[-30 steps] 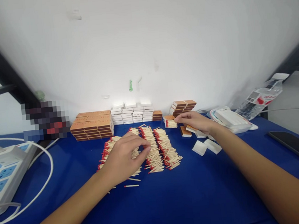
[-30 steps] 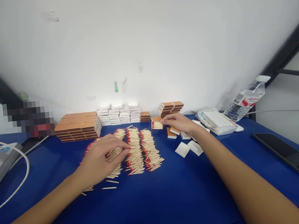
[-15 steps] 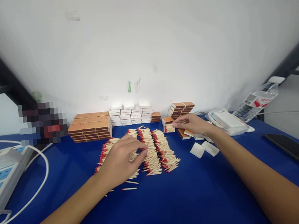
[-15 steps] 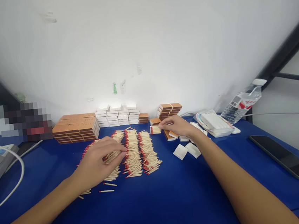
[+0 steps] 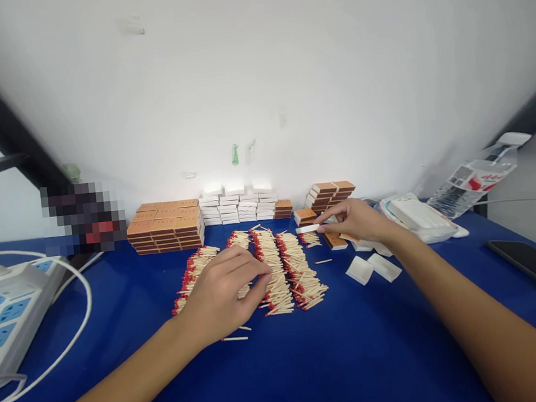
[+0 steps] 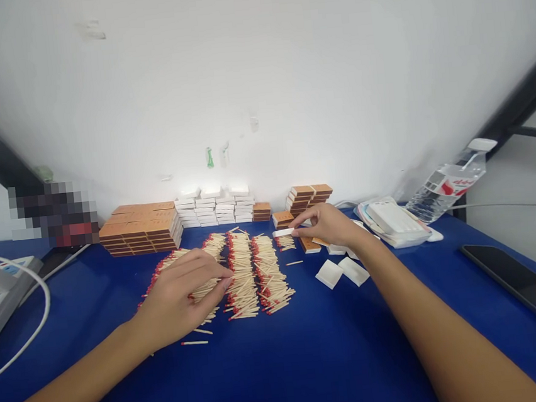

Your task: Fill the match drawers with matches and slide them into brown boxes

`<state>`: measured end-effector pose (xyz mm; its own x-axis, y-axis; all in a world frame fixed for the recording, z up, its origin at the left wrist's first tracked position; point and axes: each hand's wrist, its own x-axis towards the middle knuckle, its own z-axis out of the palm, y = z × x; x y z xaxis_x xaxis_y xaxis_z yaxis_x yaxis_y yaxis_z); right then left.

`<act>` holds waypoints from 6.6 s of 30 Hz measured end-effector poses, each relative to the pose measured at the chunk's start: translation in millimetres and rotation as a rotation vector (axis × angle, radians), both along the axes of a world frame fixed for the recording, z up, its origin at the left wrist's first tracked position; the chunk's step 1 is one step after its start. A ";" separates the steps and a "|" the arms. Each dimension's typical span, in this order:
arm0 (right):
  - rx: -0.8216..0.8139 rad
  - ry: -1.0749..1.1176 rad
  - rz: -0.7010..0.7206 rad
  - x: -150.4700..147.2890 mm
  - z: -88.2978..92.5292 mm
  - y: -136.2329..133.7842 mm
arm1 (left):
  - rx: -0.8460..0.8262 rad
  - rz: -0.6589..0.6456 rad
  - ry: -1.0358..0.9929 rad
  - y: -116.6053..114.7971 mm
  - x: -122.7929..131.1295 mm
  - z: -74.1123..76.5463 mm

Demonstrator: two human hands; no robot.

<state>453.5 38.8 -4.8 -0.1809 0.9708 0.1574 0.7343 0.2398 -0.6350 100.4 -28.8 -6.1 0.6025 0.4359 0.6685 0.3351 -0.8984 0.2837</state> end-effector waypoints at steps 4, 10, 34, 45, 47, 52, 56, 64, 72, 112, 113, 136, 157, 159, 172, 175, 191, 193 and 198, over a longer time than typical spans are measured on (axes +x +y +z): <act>0.013 -0.038 -0.010 -0.4 1.9 -0.3 | 0.029 -0.015 0.002 2.1 0.1 -4.3; 0.108 -0.044 -0.042 -2.3 3.5 -0.7 | 0.092 -0.025 0.007 5.0 0.2 -6.6; 0.241 -0.127 -0.073 2.7 -19.4 9.6 | 0.196 -0.038 0.084 6.4 -3.3 -10.0; 0.245 -0.165 -0.050 -3.8 -17.4 6.5 | 0.198 -0.031 0.111 6.7 -3.9 -12.3; 0.245 -0.183 -0.045 -4.1 -17.1 6.7 | 0.200 -0.031 0.112 6.5 -3.9 -13.3; 0.215 -0.250 -0.008 -8.0 -14.5 5.6 | 0.193 -0.031 0.124 6.2 -4.4 -14.9; 0.209 -0.285 0.008 -8.9 -11.7 3.8 | 0.200 -0.033 0.124 5.4 -4.1 -13.7; 0.119 -0.276 0.013 -2.8 -2.0 0.5 | 0.178 -0.044 0.126 4.6 -3.3 -12.4; 0.152 -0.169 -0.070 -2.3 13.2 -8.9 | 0.190 -0.039 0.112 3.5 -2.3 -11.5; -0.099 0.382 0.151 -82.9 5.6 -32.6 | 0.073 0.489 0.164 158.5 -31.7 61.7; -0.100 0.386 0.151 -82.5 5.4 -32.2 | 0.063 0.484 0.180 161.1 -30.0 59.3; -0.063 0.660 -0.218 -84.6 -3.5 -23.6 | 0.307 0.144 0.171 53.4 21.8 42.4; -0.247 0.810 0.128 -109.2 5.5 -50.6 | -0.197 0.547 0.064 104.7 -81.8 103.8; -0.250 0.793 0.112 -106.3 3.7 -46.1 | -0.308 0.773 0.071 126.3 -121.5 109.7; -0.299 0.698 0.117 -103.7 -3.1 -42.1 | -0.438 0.703 0.121 156.2 -135.9 66.6; -0.308 0.699 0.115 -103.2 -3.2 -42.1 | -0.412 0.688 0.112 157.4 -131.3 63.2; -0.229 0.632 0.118 -96.6 1.3 -38.5 | -0.354 0.695 0.103 162.1 -120.7 53.5; -0.175 0.603 0.087 -91.0 3.4 -34.5 | -0.341 0.699 0.109 161.4 -118.9 54.2; 0.010 0.457 -0.036 -63.0 4.9 -18.3 | -0.256 0.726 0.152 159.5 -117.4 61.6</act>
